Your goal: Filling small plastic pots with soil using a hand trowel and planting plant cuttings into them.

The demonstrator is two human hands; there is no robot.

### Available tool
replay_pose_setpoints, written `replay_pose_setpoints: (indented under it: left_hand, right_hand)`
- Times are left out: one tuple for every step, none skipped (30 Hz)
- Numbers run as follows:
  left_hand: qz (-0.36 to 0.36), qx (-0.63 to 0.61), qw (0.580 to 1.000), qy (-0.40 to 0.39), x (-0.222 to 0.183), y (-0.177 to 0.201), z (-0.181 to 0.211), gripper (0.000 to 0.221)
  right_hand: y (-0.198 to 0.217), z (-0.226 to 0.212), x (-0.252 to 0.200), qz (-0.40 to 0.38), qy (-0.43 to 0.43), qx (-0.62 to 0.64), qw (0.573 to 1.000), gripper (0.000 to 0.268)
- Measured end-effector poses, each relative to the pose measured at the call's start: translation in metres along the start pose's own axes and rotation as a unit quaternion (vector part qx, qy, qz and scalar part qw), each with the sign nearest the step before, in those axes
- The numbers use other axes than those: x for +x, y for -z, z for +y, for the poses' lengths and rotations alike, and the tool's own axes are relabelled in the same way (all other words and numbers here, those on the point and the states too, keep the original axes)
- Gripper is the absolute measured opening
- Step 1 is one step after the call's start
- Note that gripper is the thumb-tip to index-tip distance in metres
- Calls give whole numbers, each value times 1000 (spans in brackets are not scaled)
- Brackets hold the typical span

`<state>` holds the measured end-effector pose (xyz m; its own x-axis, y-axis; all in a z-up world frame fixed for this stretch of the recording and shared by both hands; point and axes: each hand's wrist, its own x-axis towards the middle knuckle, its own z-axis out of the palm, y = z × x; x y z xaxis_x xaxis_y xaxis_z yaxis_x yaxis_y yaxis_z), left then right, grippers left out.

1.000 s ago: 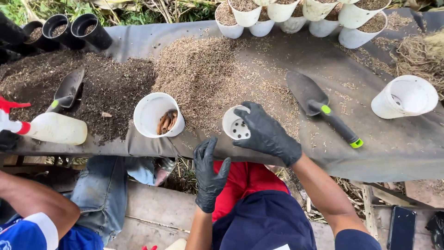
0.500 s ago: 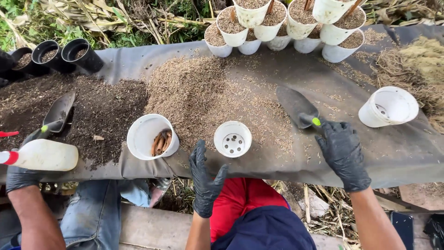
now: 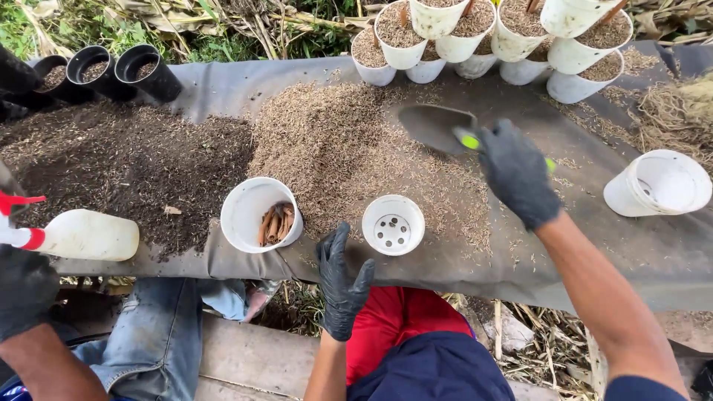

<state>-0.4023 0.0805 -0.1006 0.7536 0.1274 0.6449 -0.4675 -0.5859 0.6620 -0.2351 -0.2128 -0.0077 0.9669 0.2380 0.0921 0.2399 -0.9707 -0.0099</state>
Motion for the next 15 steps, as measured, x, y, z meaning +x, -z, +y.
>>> replay_pose_setpoints:
  left_hand:
    - [-3,10,1000,5,-1,0,-1,61]
    - [-6,20,1000,10,-2,-1,-2,60]
    - [-7,22,1000,12,-2,0,-1,60]
    - [-7,18,1000,17,-2,0,0,58]
    - [-7,14,1000,21,-1,-1,0,55]
    - [-7,16,1000,21,0,-1,1,55]
    - [0,16,1000,5,1,-1,1,48]
    - [7,16,1000,-11,2,-2,2,41]
    - [4,17,1000,-13,3,-1,3,41]
    - [6,13,1000,-18,4,-1,4,38]
    - [10,9,1000,-22,4,-1,5,36]
    - [8,10,1000,-24,3,-1,4,36]
    - [7,16,1000,-25,3,-1,4,35]
    - [6,22,999,-26,2,-1,4,35]
    - [7,22,999,-27,3,-2,4,35]
  right_hand:
    - [-4,-12,19,61,38,-43,996,32]
    - [-7,-23,38,123,74,-85,986,39]
    - [-13,-34,51,121,75,-83,986,39]
    - [-18,-45,65,167,90,-163,968,34]
    - [-23,-55,78,213,103,-241,941,33]
    - [-23,-70,87,213,102,-240,942,33]
    - [-24,-84,95,250,110,-198,941,27]
    - [-24,-97,104,286,117,-155,938,30]
    - [-32,-102,114,286,114,-153,939,30]
    - [-40,-107,124,273,108,-224,929,25]
    - [-48,-112,134,258,103,-294,915,38]
    - [-48,-116,142,258,101,-293,915,38]
    - [-48,-120,151,234,104,-354,899,35]
    - [-47,-125,159,209,106,-414,880,33]
    - [-49,-132,167,210,105,-415,879,33]
